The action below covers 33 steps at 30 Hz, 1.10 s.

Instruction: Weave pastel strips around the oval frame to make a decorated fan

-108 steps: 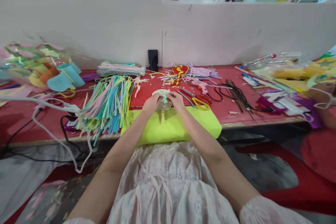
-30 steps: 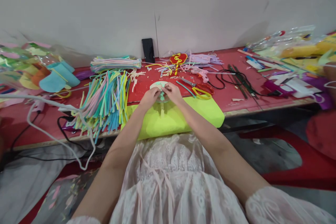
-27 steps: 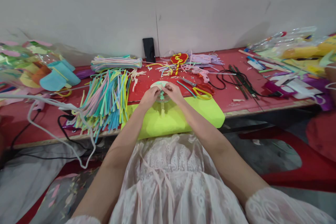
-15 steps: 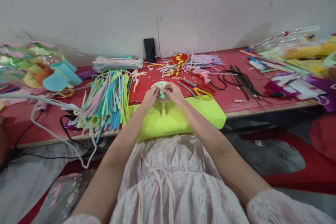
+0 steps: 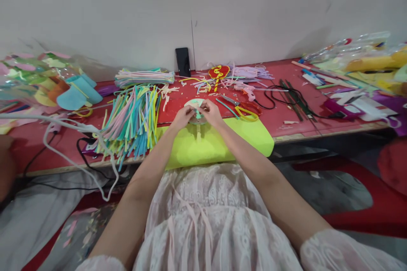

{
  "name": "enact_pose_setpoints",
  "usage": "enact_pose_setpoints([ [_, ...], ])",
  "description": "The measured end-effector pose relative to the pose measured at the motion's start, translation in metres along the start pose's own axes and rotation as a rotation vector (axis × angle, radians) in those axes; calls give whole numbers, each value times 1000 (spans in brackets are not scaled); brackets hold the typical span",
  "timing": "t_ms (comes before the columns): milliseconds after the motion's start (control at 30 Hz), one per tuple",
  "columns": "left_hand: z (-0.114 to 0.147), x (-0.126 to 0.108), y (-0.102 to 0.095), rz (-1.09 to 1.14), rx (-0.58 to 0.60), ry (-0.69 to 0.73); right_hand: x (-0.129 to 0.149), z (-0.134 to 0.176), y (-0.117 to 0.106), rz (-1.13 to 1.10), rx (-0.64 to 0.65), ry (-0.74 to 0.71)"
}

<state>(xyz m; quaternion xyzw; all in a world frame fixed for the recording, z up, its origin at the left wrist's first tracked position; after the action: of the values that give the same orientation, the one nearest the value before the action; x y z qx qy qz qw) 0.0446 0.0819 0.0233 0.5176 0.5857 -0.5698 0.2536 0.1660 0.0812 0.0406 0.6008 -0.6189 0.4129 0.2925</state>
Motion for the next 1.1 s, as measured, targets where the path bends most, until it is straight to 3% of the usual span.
enact_pose_setpoints([
  [500,3,-7,5,-64,-70,60,8,4,-7,47,-89,-42],
  [800,4,-8,6,-124,-86,84,-1,2,-10,39,-118,-16],
  [1100,2,-6,17,153,-116,11,-1,3,-17,28,-172,13],
])
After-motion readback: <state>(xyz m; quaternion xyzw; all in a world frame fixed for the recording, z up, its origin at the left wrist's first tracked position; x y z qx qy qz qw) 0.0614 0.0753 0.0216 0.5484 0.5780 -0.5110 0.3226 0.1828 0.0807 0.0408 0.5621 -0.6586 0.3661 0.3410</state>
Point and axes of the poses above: each hand's wrist, its own z-axis away from the middle knuckle, its own y-axis out of the palm, x = y × z, the point moved 9 cm from there along -z, towards the middle knuckle
